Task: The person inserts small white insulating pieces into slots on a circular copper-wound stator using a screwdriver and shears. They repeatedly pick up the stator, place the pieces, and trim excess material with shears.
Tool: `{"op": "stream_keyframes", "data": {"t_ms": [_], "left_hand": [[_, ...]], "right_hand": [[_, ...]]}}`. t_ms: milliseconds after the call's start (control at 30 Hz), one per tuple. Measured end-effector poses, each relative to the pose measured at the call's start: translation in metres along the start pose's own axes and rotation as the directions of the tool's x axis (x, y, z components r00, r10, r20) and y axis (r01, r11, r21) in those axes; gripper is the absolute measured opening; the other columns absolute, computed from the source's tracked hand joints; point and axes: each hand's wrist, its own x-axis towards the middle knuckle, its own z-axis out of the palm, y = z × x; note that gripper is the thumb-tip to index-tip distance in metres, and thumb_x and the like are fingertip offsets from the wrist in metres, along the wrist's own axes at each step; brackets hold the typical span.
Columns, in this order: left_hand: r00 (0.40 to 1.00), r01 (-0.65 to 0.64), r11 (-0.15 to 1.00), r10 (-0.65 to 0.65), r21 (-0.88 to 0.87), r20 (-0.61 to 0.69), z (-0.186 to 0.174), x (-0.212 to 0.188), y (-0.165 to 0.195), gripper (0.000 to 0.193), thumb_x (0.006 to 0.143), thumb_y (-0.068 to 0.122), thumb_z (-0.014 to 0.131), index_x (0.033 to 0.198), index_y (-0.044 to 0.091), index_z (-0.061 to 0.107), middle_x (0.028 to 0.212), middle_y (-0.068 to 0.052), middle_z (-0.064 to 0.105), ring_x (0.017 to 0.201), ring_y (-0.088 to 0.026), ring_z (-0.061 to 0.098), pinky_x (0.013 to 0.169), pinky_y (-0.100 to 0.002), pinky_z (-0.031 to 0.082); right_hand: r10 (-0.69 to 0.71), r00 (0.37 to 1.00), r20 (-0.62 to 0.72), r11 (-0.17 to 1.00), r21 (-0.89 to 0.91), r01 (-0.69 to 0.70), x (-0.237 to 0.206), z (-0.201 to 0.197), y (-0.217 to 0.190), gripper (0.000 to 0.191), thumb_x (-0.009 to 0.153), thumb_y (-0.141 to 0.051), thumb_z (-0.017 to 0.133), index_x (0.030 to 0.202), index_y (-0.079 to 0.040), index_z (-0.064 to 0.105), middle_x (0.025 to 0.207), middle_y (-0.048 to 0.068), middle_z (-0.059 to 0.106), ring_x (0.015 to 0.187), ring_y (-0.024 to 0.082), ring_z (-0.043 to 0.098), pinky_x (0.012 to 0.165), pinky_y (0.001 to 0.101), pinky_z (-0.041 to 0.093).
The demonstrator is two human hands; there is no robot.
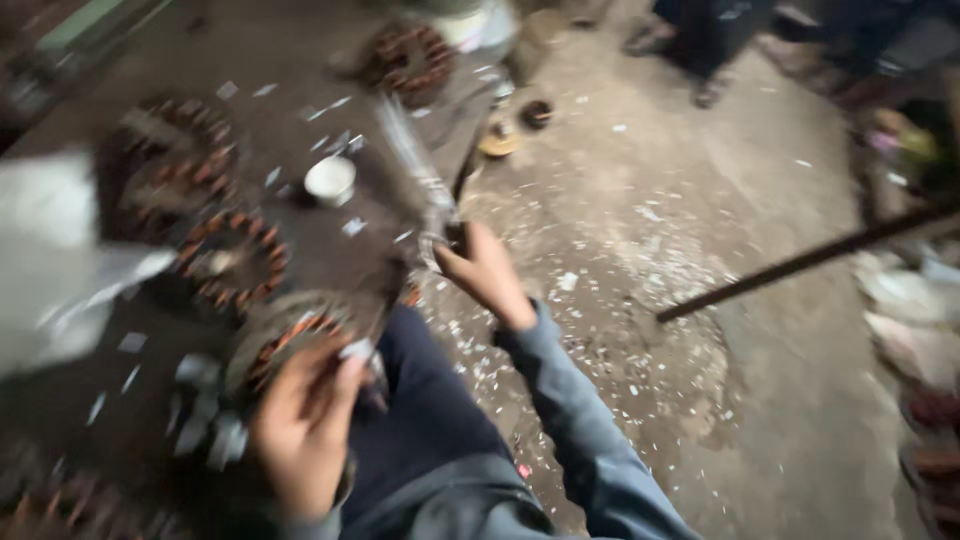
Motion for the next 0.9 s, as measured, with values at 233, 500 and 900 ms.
{"op": "stream_keyframes", "data": {"t_ms": [233, 500, 900], "left_hand": [[0.993, -0.122, 0.991, 0.122, 0.059, 0.004, -0.037, 0.010, -0.063, 0.028, 0.094, 0.000, 0.072, 0.122, -0.004, 0.069, 0.111, -0.011, 0.073, 0.091, -0.012, 0.069, 0.088, -0.025, 0.055], [0.981, -0.003, 0.997, -0.011, 0.072, 0.193, -0.087, 0.037, -0.109, 0.030, 0.096, 0.002, 0.068, 0.126, -0.002, 0.070, 0.096, -0.014, 0.074, 0.085, -0.015, 0.068, 0.086, -0.028, 0.054], [0.945, -0.131, 0.945, 0.210, 0.299, -0.252, -0.045, -0.012, 0.013, 0.017, 0.101, 0.010, 0.073, 0.114, 0.002, 0.067, 0.107, -0.002, 0.069, 0.093, -0.008, 0.061, 0.085, -0.024, 0.051]], "right_hand": [[-0.296, 0.955, -0.022, 0.911, -0.307, 0.276, 0.050, 0.035, -0.026, 0.047, 0.072, -0.026, 0.083, 0.100, 0.003, 0.058, 0.095, 0.024, 0.063, 0.090, 0.044, 0.062, 0.078, 0.0505, 0.051], [-0.668, 0.716, 0.204, 0.744, 0.167, 0.647, -0.050, -0.022, -0.105, 0.036, 0.080, -0.007, 0.069, 0.114, -0.004, 0.061, 0.116, 0.017, 0.061, 0.111, 0.037, 0.061, 0.094, 0.0432, 0.052], [-0.717, 0.678, 0.162, 0.680, 0.380, 0.627, -0.096, 0.003, -0.140, 0.031, 0.080, -0.003, 0.062, 0.111, 0.002, 0.067, 0.113, 0.016, 0.069, 0.100, 0.033, 0.070, 0.090, 0.0388, 0.057]]}}
